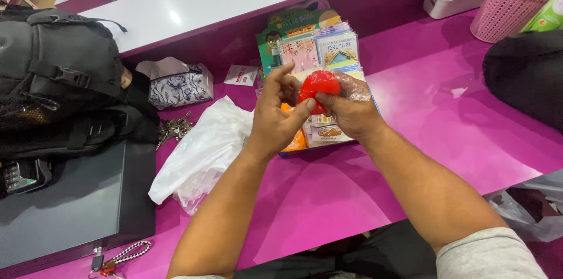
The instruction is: Unwrapping small toys and placing them into a display box on a counter
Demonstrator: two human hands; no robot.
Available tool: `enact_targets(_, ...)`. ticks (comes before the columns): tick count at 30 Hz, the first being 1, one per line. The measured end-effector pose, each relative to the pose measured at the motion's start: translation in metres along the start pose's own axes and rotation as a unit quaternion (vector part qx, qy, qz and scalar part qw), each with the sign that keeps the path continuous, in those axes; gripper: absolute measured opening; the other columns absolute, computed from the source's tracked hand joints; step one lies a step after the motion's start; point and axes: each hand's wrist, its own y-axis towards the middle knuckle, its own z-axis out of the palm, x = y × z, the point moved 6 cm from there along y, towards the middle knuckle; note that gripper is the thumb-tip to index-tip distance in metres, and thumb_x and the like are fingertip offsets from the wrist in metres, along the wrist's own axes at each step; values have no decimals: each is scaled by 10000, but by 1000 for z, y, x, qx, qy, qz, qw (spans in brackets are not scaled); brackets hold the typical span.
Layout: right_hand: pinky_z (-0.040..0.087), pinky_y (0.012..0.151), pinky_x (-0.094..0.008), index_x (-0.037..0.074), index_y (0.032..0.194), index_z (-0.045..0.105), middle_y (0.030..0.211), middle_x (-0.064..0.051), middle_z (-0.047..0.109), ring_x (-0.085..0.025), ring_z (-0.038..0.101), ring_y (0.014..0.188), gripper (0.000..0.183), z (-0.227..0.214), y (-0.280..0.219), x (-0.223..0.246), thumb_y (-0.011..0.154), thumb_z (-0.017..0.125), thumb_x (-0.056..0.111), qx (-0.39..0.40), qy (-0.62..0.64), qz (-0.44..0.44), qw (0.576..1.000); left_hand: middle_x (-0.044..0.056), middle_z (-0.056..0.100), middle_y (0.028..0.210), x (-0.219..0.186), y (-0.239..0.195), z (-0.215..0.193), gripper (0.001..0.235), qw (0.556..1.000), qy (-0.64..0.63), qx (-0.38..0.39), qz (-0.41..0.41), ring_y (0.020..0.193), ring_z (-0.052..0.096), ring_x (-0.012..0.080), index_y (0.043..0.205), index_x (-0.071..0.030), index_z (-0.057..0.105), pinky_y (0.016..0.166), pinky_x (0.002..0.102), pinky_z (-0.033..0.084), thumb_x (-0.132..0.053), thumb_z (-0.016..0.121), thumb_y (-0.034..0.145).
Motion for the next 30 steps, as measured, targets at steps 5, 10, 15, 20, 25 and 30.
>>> enact_targets(5,477,473,-253,-20,993,694,756,-146,650,-161,563,570,141,2,0,0,905,769,60,20,-4,4,1000,111,648,971,6,0,1,719,999,-25,37,-2,824,590,175,1576,-48,308,736,321,524,-87,713,982)
enact_targets(10,477,484,-239,-17,1015,689,781,-143,657,-145,570,598,158,0,-1,-4,904,770,60,29,-1,5,1000,151,696,968,5,-3,3,676,999,18,36,16,807,639,210,1588,-44,299,724,346,549,-24,647,1008)
enact_targets(15,477,469,-229,-11,990,685,777,-130,655,-141,575,605,157,-4,-1,-10,879,786,37,24,0,10,1000,156,700,1014,9,-6,5,672,993,85,32,71,829,675,279,1616,-126,324,730,381,573,-65,643,1028)
enact_targets(20,483,463,-230,-5,962,685,761,-124,648,-139,574,595,149,12,1,5,868,794,32,25,16,9,1000,115,695,1050,4,-4,5,529,985,138,31,99,883,705,293,1525,-220,499,754,393,579,-143,647,1023)
enact_targets(25,454,450,-230,7,892,661,728,-132,638,-149,568,569,131,33,1,34,868,789,18,28,25,5,999,47,709,995,-13,0,5,429,988,117,19,98,835,714,259,1424,-184,584,740,361,593,-115,653,1007)
enact_targets(30,458,438,-243,-8,889,640,741,-160,635,-169,574,552,157,-8,1,-11,856,794,-15,30,17,0,999,26,694,953,6,-1,2,351,988,112,20,101,816,722,237,1305,-202,680,705,335,583,-119,709,965)
